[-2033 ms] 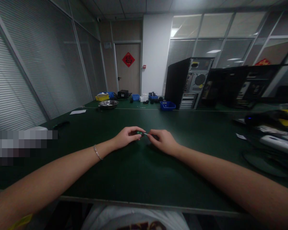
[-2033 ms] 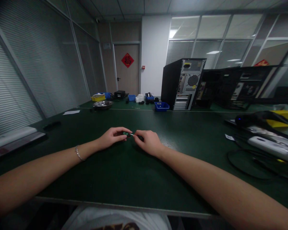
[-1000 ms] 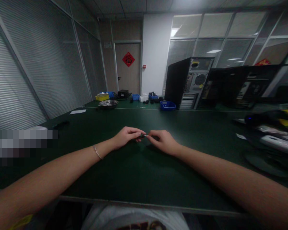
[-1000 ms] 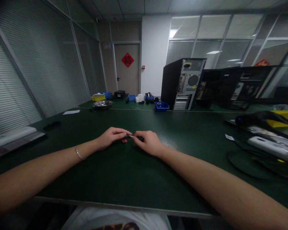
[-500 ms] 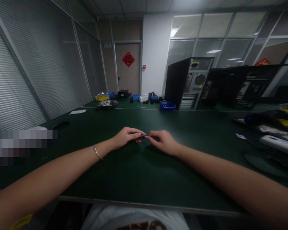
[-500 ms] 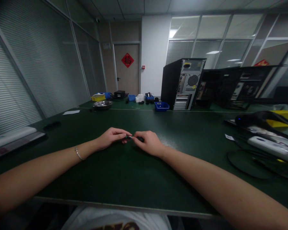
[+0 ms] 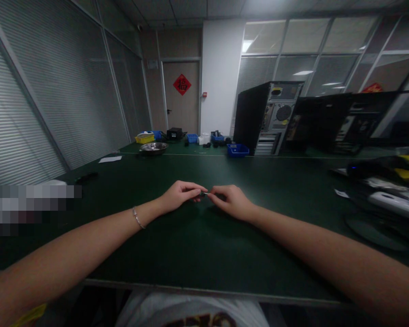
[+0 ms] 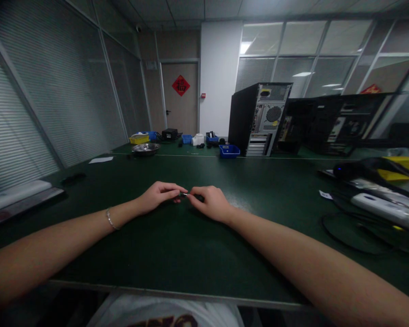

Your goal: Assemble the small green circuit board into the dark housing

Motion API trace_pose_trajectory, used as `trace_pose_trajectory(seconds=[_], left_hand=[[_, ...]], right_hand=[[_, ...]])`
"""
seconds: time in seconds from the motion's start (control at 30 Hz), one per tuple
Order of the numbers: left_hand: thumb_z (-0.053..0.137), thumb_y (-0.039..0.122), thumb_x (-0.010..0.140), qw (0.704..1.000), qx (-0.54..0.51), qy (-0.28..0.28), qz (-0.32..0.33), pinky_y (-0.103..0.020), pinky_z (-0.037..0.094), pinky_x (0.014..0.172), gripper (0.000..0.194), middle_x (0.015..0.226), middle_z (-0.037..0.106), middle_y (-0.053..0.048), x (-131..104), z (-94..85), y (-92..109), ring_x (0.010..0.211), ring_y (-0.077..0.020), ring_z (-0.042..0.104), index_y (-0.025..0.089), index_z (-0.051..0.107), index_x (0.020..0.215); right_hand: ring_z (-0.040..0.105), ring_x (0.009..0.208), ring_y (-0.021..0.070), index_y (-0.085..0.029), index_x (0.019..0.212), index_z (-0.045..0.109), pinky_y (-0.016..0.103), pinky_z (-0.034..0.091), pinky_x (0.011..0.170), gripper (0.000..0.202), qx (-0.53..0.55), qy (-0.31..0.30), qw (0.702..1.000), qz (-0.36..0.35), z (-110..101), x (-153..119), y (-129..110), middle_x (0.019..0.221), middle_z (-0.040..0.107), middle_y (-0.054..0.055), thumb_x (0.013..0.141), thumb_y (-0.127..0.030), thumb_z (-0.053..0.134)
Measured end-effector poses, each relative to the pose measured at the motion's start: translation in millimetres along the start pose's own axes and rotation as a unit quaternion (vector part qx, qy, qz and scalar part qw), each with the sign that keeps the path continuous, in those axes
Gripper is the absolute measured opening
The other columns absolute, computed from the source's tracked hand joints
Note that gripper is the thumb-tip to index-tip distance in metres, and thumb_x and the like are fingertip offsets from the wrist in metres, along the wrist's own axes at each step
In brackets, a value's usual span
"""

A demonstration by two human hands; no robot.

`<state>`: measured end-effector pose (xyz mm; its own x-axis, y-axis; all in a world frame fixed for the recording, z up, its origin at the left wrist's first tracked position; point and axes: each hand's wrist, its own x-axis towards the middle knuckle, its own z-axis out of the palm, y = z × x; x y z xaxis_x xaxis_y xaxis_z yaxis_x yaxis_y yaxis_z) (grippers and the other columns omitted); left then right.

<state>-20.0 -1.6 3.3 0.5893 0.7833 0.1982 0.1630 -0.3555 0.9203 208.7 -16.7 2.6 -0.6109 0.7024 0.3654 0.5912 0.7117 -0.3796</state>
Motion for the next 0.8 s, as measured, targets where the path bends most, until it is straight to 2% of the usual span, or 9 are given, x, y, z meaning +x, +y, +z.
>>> trace_pose_trajectory(seconds=[0.23,0.4,0.63,0.8], left_hand=[[0.06,0.028,0.085,0.999,-0.029,-0.023,-0.001,-0.029,0.05,0.077,0.028,0.091,0.069,-0.007,0.3,-1.3,-2.9,0.079,-0.0157,0.062,0.013,0.069,0.108],[0.059,0.028,0.086,0.999,-0.031,-0.016,-0.008,-0.03,0.05,0.078,0.03,0.094,0.069,-0.008,0.5,-2.4,-3.9,0.08,-0.0156,0.062,0.013,0.068,0.11],[0.061,0.033,0.085,0.998,-0.045,0.036,0.007,-0.031,0.05,0.075,0.033,0.089,0.066,-0.006,2.7,-0.1,-4.6,0.076,-0.015,0.063,0.014,0.059,0.112],[0.069,0.031,0.078,0.992,-0.088,0.087,-0.004,-0.03,0.049,0.073,0.034,0.086,0.064,-0.003,4.6,2.2,-6.1,0.075,-0.0142,0.063,0.014,0.053,0.103]], right_hand=[[0.052,0.065,0.0122,-0.019,0.092,0.065,0.022,0.033,0.059,0.025,0.001,-0.008,1.0,-0.013,-2.4,-0.3,-2.6,0.076,0.063,0.001,0.093,-0.034,0.046],[0.053,0.064,0.0121,-0.019,0.093,0.065,0.022,0.033,0.059,0.026,0.009,-0.005,1.0,-0.004,-1.9,-0.2,-2.4,0.076,0.063,0.001,0.094,-0.035,0.046],[0.049,0.059,0.0114,-0.019,0.091,0.065,0.022,0.031,0.055,0.026,-0.001,0.01,1.0,0.019,1.8,0.6,0.1,0.072,0.061,0.001,0.093,-0.037,0.046],[0.049,0.059,0.0114,-0.019,0.089,0.064,0.022,0.032,0.055,0.026,-0.006,0.02,0.999,0.03,3.4,0.3,1.4,0.071,0.06,0.0,0.093,-0.037,0.046]])
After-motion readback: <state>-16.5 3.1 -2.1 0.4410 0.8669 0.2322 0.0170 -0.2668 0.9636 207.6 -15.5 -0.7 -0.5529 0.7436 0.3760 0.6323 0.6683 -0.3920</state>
